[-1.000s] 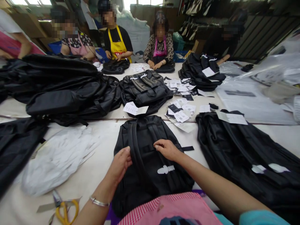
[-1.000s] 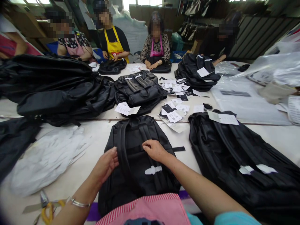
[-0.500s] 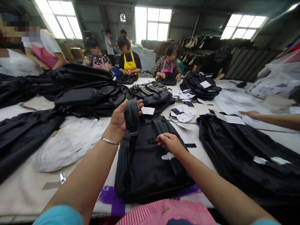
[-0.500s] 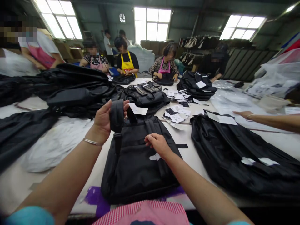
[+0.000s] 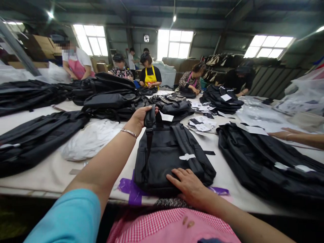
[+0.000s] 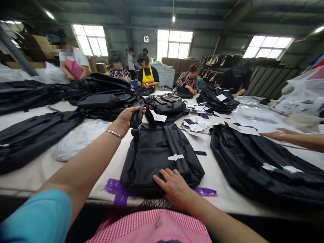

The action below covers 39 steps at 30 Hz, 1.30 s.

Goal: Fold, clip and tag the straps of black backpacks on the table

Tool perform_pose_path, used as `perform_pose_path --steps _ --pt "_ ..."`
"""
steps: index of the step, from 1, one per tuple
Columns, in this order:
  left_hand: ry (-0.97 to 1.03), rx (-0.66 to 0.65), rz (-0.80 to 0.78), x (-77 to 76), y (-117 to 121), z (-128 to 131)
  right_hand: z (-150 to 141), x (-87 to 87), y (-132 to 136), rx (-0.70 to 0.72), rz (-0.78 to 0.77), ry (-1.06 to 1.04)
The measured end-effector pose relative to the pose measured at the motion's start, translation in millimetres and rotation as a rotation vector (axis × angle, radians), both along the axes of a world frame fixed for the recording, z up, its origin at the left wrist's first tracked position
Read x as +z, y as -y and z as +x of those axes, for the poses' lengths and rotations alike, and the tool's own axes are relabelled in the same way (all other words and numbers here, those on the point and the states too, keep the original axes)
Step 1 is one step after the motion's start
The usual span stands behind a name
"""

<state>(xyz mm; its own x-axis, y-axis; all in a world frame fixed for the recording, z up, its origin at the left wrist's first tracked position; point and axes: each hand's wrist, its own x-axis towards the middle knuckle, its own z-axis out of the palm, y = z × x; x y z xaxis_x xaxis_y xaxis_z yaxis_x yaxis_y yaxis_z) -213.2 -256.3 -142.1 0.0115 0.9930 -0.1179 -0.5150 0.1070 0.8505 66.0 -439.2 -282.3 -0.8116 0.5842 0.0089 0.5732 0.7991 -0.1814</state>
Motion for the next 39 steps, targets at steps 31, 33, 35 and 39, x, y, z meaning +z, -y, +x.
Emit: perform_pose_path --steps 31,33,35,39 --pt "-0.141 -0.034 -0.119 -17.3 16.8 46.0 4.1 -22.5 6.9 0.237 -0.287 -0.012" --pt "-0.143 -0.03 -0.113 -16.7 16.4 45.2 2.8 -9.1 -2.9 0.174 -0.423 -0.122" --pt "-0.142 -0.034 -0.101 -14.5 17.0 46.6 -4.0 17.3 -20.0 0.015 -0.522 -0.327" --pt "-0.141 -0.043 -0.068 -4.9 16.6 56.2 -46.9 57.7 -57.2 -0.117 -0.826 -0.789"
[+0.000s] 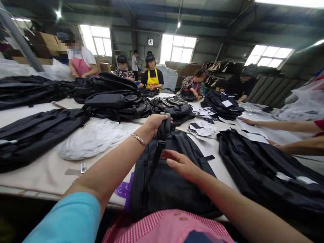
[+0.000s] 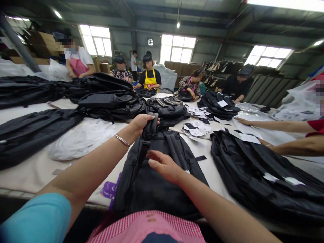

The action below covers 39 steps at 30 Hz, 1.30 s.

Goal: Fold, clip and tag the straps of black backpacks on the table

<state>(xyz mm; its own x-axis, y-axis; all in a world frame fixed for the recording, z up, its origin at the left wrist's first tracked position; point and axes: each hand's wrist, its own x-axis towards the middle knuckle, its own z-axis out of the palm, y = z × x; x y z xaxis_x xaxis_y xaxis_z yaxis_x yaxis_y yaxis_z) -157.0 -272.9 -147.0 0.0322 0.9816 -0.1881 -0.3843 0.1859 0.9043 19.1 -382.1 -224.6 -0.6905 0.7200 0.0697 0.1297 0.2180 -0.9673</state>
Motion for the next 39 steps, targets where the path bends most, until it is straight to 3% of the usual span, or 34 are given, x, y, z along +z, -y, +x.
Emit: perform_pose_path --steps 2,4,8,15,20,23,27,31,35,39 --pt "-0.022 -0.006 0.025 5.1 -1.1 3.7 -29.7 -3.3 -7.4 0.043 -0.235 -0.165" --pt "-0.044 -0.009 0.045 8.0 -1.1 3.3 -55.7 -19.7 -5.6 0.031 -0.424 -0.23" --pt "-0.017 -0.019 0.046 -1.5 10.4 -9.5 -81.0 -55.4 4.8 -0.101 -0.555 -0.245" --pt "-0.17 -0.21 -0.043 -50.9 70.9 -32.9 -76.2 -72.2 -4.6 -0.147 -0.406 -0.097" --pt "-0.235 -0.173 -0.022 -51.8 100.4 -60.2 -77.0 -87.9 -16.4 -0.192 -0.132 0.151" --pt "-0.361 -0.127 -0.084 -58.6 110.3 -73.5 -80.1 -83.2 -18.6 -0.176 0.046 0.249" --pt "-0.464 -0.18 -0.164 -86.0 127.1 -78.7 -82.1 -67.3 -17.9 -0.136 0.2 0.332" --pt "-0.357 -0.276 -0.243 -101.9 152.0 -88.2 -78.4 -66.8 -21.5 -0.176 0.219 0.431" --pt "-0.328 -0.356 -0.297 -101.6 178.8 -101.2 -75.9 -77.1 -25.3 -0.192 0.169 0.44" --pt "-0.341 -0.307 -0.341 -99.5 192.7 -100.3 -75.4 -79.1 -25.1 -0.233 0.159 0.438"
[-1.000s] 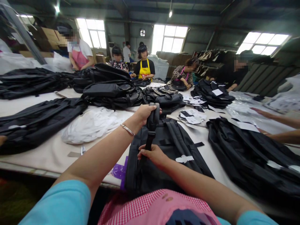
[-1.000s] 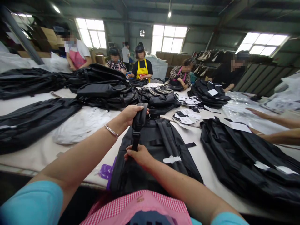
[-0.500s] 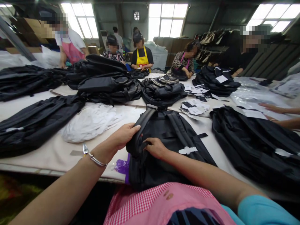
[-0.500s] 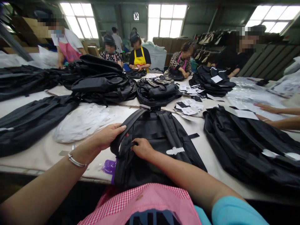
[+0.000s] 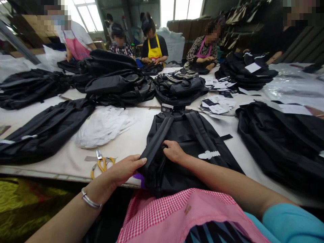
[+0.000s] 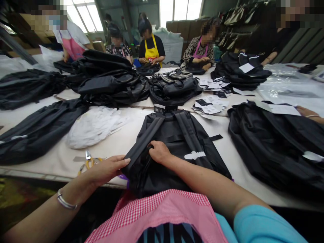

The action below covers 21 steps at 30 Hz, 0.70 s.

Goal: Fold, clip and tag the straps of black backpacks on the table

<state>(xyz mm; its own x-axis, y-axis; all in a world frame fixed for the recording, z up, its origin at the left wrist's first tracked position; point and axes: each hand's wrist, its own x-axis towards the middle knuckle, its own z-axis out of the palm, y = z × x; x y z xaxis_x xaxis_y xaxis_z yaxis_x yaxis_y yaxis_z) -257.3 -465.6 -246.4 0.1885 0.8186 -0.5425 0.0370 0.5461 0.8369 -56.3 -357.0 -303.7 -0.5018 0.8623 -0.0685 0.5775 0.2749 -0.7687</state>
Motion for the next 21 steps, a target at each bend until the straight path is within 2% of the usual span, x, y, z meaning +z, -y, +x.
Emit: perform_pose_path --steps 4,8,11,15,21 --pt "-0.044 0.011 -0.098 3.7 -3.1 5.2 3.2 4.4 0.4 -0.034 0.056 0.044" --pt "0.017 0.036 -0.173 4.8 -10.0 2.5 6.9 5.5 -0.5 -0.12 0.092 0.091" --pt "0.067 0.06 -0.192 3.6 -11.5 -0.4 8.2 6.7 -0.1 -0.163 0.21 0.113" --pt "0.123 0.06 -0.207 1.5 -9.7 3.1 7.4 17.0 -0.9 -0.03 0.437 0.214" --pt "0.249 0.099 -0.264 -6.1 -7.2 18.7 0.5 37.8 -16.2 0.271 0.516 0.396"
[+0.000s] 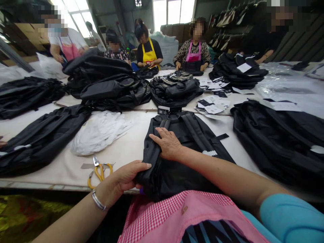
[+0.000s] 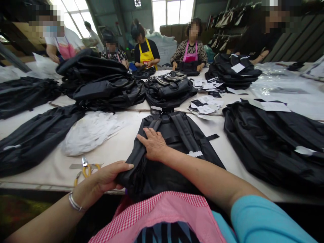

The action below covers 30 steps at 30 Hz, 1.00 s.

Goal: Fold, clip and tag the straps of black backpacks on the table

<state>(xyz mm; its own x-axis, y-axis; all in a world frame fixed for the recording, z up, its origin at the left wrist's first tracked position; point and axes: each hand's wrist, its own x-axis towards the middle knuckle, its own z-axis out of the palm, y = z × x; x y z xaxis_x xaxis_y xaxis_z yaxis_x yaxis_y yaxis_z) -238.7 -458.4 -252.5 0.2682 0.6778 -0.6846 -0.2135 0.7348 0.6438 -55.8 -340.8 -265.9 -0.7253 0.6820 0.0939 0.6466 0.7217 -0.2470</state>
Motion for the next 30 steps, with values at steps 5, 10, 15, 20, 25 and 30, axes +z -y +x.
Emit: perform_pose_path --steps 5,10,15,20,25,30 --pt "0.146 -0.003 0.045 -4.9 1.4 -0.7 -3.3 -1.6 -8.5 0.147 0.018 0.061" --pt "0.249 0.013 0.07 -4.7 -1.2 -4.4 -2.8 -11.2 -6.6 0.167 0.004 0.021" --pt "0.22 0.026 0.015 -1.1 -13.1 4.9 -1.4 -13.7 -7.6 0.167 -0.006 -0.006" --pt "0.069 0.027 0.056 -3.1 -16.0 13.1 2.4 -14.1 -7.7 0.158 0.0 -0.031" --pt "-0.024 0.049 0.095 -7.6 -12.2 14.4 1.8 -16.0 -6.0 0.162 -0.018 -0.026" --pt "0.065 0.028 0.057 -2.6 -21.1 15.8 1.3 -19.6 -6.2 0.146 -0.019 -0.058"
